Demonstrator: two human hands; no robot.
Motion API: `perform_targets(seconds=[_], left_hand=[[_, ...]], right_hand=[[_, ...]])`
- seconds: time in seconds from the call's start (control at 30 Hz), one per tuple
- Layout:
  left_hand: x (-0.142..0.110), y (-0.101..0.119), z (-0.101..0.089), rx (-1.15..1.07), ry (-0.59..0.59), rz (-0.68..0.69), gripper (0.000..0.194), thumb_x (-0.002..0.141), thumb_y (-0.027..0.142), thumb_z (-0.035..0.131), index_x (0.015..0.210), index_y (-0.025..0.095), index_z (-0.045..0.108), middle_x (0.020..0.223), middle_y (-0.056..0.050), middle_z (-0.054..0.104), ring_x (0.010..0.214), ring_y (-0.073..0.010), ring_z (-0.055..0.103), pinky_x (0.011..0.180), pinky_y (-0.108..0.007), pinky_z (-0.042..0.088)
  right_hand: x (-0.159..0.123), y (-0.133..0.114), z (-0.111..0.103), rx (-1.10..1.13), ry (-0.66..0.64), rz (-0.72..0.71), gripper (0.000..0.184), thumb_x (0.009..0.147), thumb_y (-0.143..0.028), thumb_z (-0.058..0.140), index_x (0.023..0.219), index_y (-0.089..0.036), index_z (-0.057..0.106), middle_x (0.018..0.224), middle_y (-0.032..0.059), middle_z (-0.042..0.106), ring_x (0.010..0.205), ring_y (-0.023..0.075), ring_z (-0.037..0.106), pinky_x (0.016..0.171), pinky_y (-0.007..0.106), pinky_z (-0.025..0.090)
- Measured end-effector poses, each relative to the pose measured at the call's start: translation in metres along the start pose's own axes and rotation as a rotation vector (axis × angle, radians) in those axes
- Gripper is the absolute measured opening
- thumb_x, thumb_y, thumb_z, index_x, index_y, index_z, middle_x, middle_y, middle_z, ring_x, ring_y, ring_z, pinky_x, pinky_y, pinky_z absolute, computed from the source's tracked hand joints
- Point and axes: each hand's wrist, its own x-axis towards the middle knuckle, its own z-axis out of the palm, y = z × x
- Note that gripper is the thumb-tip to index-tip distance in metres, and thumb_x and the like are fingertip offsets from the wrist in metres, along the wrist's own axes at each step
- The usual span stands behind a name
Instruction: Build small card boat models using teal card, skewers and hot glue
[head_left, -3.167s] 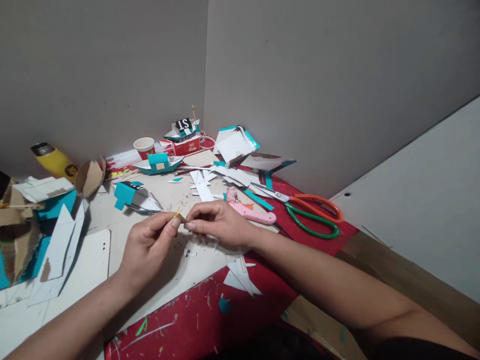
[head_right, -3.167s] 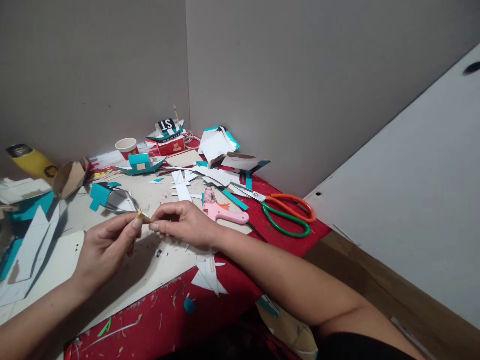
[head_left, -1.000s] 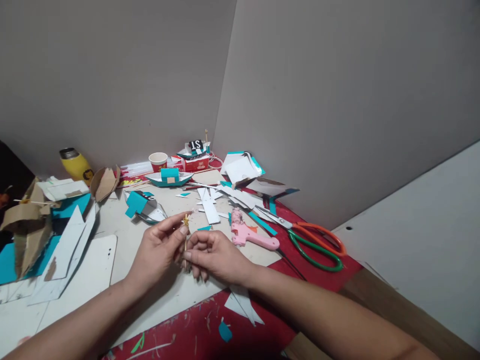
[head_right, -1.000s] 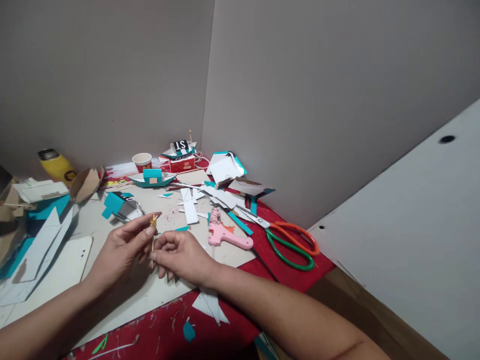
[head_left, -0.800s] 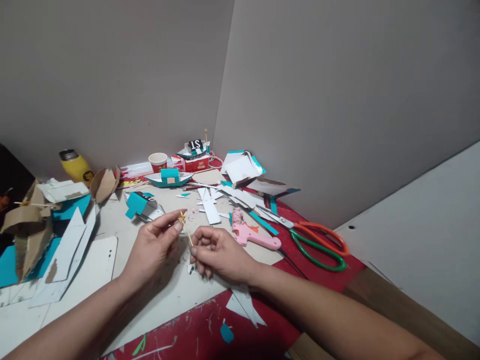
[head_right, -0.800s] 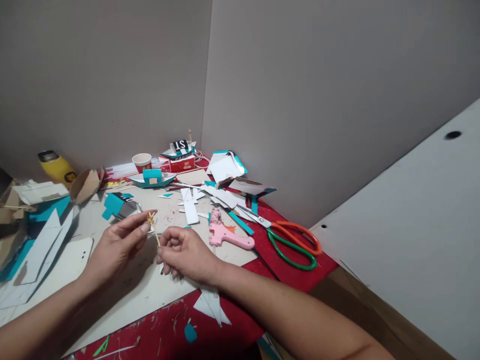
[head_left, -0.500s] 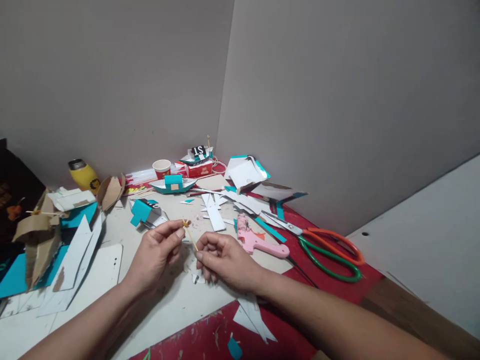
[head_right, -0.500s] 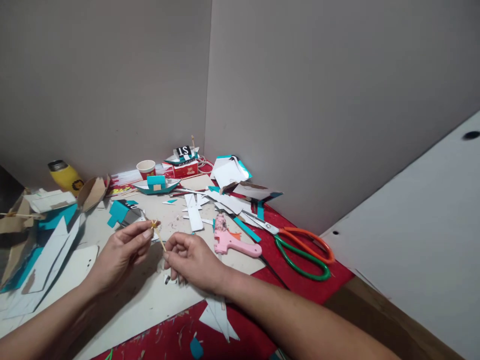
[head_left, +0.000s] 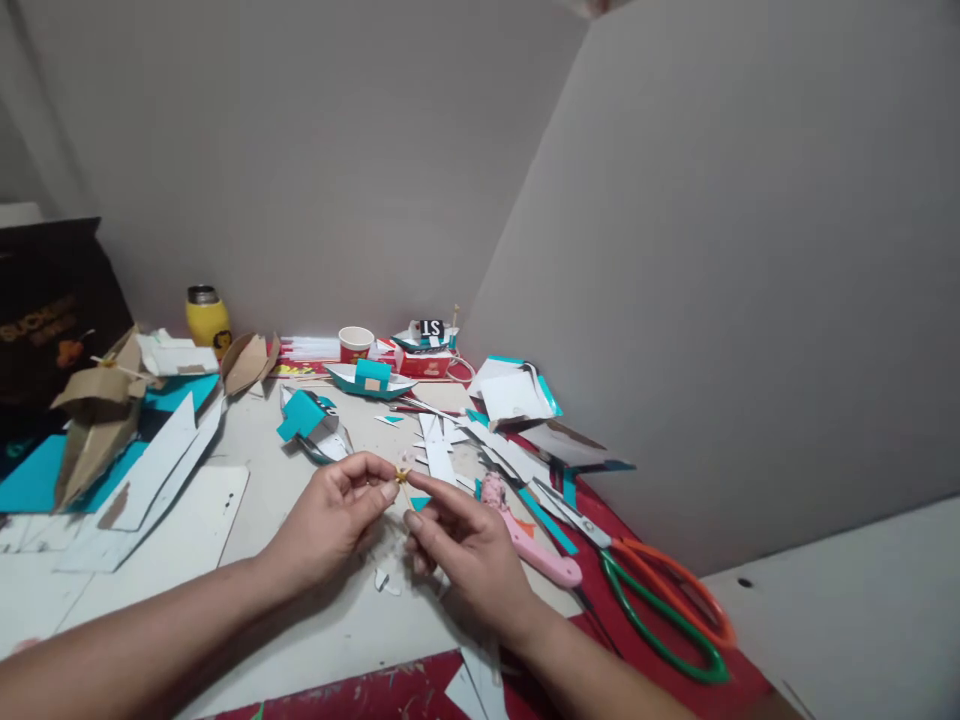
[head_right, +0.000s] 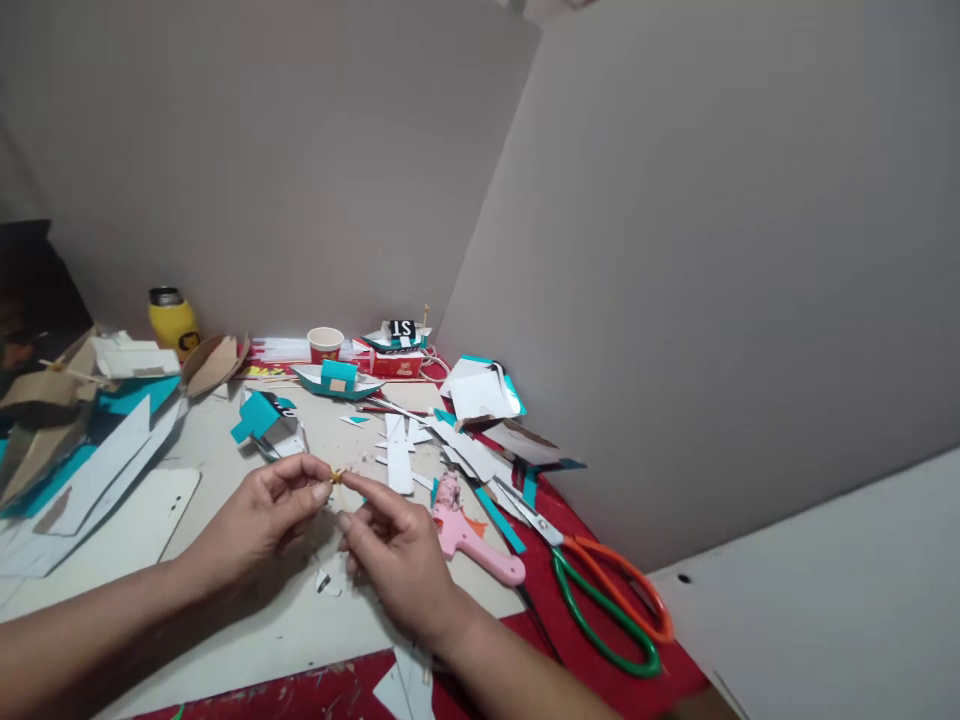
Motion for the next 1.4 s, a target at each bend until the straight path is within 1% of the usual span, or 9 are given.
perform_targets(seconds=[0.2, 0.43, 0.63, 0.83, 0.93, 1.03, 1.13, 1.3, 1.4], left_hand=[[-0.005, -0.002, 0.003, -0.095, -0.025, 0.043, 0.026, 0.077, 0.038, 0.069, 0.085, 0.018, 0.054, 0.053, 0.01, 0.045, 0.039, -0.0039, 0.031, 0.038, -0.017, 0.022], [-0.009, -0.005, 0.003, -0.046, -0.094, 0.013, 0.02, 0.088, 0.035, 0.056, 0.1, 0.02, 0.049, 0.057, 0.006, 0.057, 0.039, -0.0047, 0.032, 0.038, -0.018, 0.022], [-0.001, -0.006, -0.005, 0.064, -0.207, 0.045, 0.022, 0.091, 0.036, 0.053, 0.106, 0.021, 0.046, 0.065, -0.001, 0.068, 0.05, -0.0111, 0.057, 0.056, -0.025, 0.044], [-0.001, -0.005, -0.004, 0.04, -0.167, 0.013, 0.022, 0.089, 0.037, 0.056, 0.1, 0.022, 0.045, 0.069, 0.001, 0.069, 0.039, -0.0082, 0.052, 0.046, -0.024, 0.044], [-0.002, -0.005, -0.003, 0.05, -0.141, 0.025, 0.022, 0.089, 0.038, 0.057, 0.098, 0.022, 0.045, 0.072, 0.001, 0.069, 0.039, -0.0081, 0.053, 0.044, -0.023, 0.044], [-0.002, -0.007, -0.003, 0.064, -0.135, 0.027, 0.022, 0.09, 0.038, 0.055, 0.101, 0.022, 0.045, 0.071, 0.001, 0.069, 0.038, -0.0078, 0.052, 0.043, -0.022, 0.044], [-0.002, -0.008, -0.003, 0.076, -0.134, 0.032, 0.02, 0.091, 0.037, 0.053, 0.102, 0.023, 0.044, 0.062, 0.003, 0.066, 0.038, -0.008, 0.05, 0.044, -0.021, 0.044], [-0.001, -0.005, -0.002, 0.04, -0.117, -0.006, 0.018, 0.091, 0.035, 0.053, 0.099, 0.022, 0.044, 0.06, 0.006, 0.059, 0.038, -0.0029, 0.034, 0.038, -0.013, 0.027], [-0.001, 0.001, 0.0, 0.031, -0.118, -0.048, 0.016, 0.091, 0.032, 0.053, 0.101, 0.022, 0.046, 0.059, 0.006, 0.055, 0.041, -0.0026, 0.028, 0.039, -0.012, 0.021]], right_hand=[[-0.003, 0.01, -0.003, -0.299, 0.119, -0.243, 0.035, 0.088, -0.022, 0.058, 0.122, -0.022, 0.063, 0.066, -0.0016, 0.062, 0.05, 0.0085, 0.053, 0.05, 0.021, 0.047], [-0.002, 0.007, -0.001, -0.282, 0.109, -0.296, 0.036, 0.089, -0.018, 0.057, 0.124, -0.021, 0.062, 0.075, 0.0014, 0.07, 0.054, 0.0089, 0.058, 0.055, 0.022, 0.051], [0.0, 0.005, -0.007, -0.31, 0.087, -0.319, 0.036, 0.09, -0.017, 0.054, 0.124, -0.022, 0.061, 0.101, 0.0064, 0.073, 0.072, 0.0135, 0.068, 0.062, 0.026, 0.056], [0.003, 0.011, -0.01, -0.363, 0.056, -0.488, 0.043, 0.088, -0.01, 0.055, 0.128, -0.027, 0.058, 0.105, 0.005, 0.072, 0.088, 0.0151, 0.069, 0.077, 0.031, 0.056], [0.003, 0.012, -0.009, -0.332, 0.059, -0.448, 0.04, 0.089, -0.011, 0.056, 0.126, -0.026, 0.059, 0.103, 0.0044, 0.072, 0.082, 0.0125, 0.068, 0.075, 0.027, 0.055], [0.002, 0.012, -0.007, -0.255, 0.057, -0.3, 0.036, 0.089, -0.018, 0.057, 0.125, -0.022, 0.058, 0.078, 0.0003, 0.07, 0.058, 0.0085, 0.061, 0.057, 0.022, 0.051], [0.003, 0.008, -0.006, -0.235, 0.043, -0.183, 0.037, 0.089, -0.023, 0.057, 0.126, -0.017, 0.055, 0.065, -0.0034, 0.06, 0.051, 0.0081, 0.054, 0.051, 0.021, 0.046], [0.004, -0.001, -0.008, -0.318, -0.061, -0.14, 0.018, 0.092, -0.026, 0.051, 0.091, -0.014, 0.066, 0.058, -0.0033, 0.055, 0.051, 0.0079, 0.05, 0.053, 0.021, 0.04], [0.004, -0.003, -0.008, -0.354, -0.068, -0.145, 0.017, 0.091, -0.025, 0.05, 0.084, -0.015, 0.063, 0.057, -0.0034, 0.054, 0.052, 0.0082, 0.048, 0.053, 0.021, 0.037]])
